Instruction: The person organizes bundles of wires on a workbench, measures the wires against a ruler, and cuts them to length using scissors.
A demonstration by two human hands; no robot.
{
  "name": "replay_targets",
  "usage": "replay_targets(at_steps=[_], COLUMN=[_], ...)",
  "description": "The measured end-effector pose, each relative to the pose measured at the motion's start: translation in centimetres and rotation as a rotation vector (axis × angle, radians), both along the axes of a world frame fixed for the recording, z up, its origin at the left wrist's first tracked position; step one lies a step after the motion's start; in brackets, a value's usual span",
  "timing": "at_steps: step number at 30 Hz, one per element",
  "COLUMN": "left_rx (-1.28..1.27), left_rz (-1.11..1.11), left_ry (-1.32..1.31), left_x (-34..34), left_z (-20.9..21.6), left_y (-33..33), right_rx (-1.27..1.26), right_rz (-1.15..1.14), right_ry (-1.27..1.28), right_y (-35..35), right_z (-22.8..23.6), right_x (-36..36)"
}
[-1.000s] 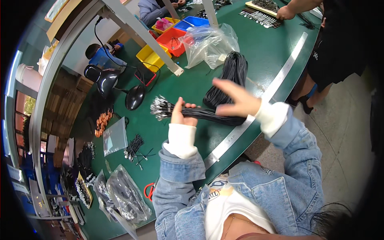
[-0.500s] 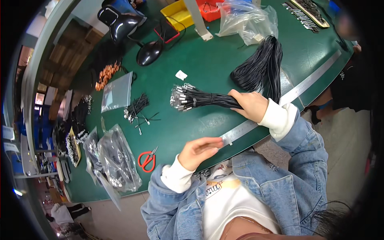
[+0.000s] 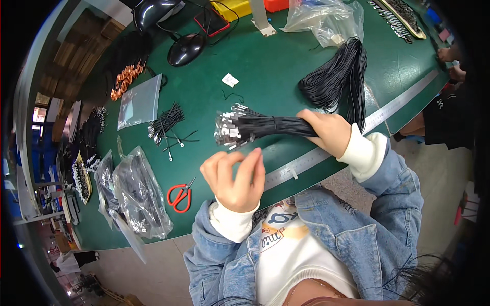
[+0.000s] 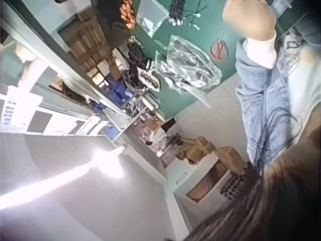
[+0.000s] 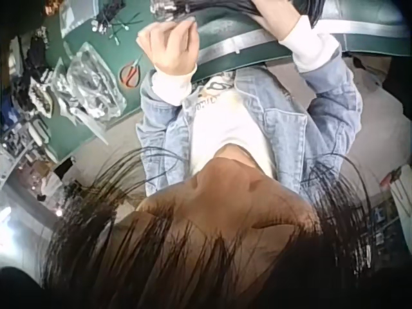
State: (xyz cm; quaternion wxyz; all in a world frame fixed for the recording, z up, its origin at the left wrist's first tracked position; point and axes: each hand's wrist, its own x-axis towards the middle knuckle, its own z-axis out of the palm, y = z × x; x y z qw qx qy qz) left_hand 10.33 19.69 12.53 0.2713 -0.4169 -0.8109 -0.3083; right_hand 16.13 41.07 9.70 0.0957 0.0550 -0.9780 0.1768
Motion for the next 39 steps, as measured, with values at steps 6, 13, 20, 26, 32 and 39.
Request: replay_targets(at_steps=[6,13,20,26,32,39], left_rx=[0.328,0.727,0.554,0.322,-0.059,0.136], left_rz=[-0.279,-0.601,-0.334,-0.199,-0.316,-0.350], left_ry=[-0.884,-1.451,-0.634,-0.123,-0.107,-0.123], left_x=[-2.0,-3.9,-3.5,-5.0,-7.0,-7.1], left_z=[-1.0,-0.9,-0.8,-0.9,-0.9,-1.6], left_y=[2.3,7.0,9.5,10.3,9.0,9.0], right_rx=[-0.941,-1.723,-2.069,-2.054,-1.939,-1.942], right_rz=[0.032,0.218,0.448,0.422,0.189,0.176], right_ry=[-0.513,-0.902,-0.946,-0.997,-1.021,-0.990], right_y=[3.0,4.7,5.3,5.4,5.1,4.9], right_z=[3.0,2.8,0.7,0.3,0.2,0.2], right_x=[-2.0,-2.8,-2.3,-1.9,-1.8,-1.9])
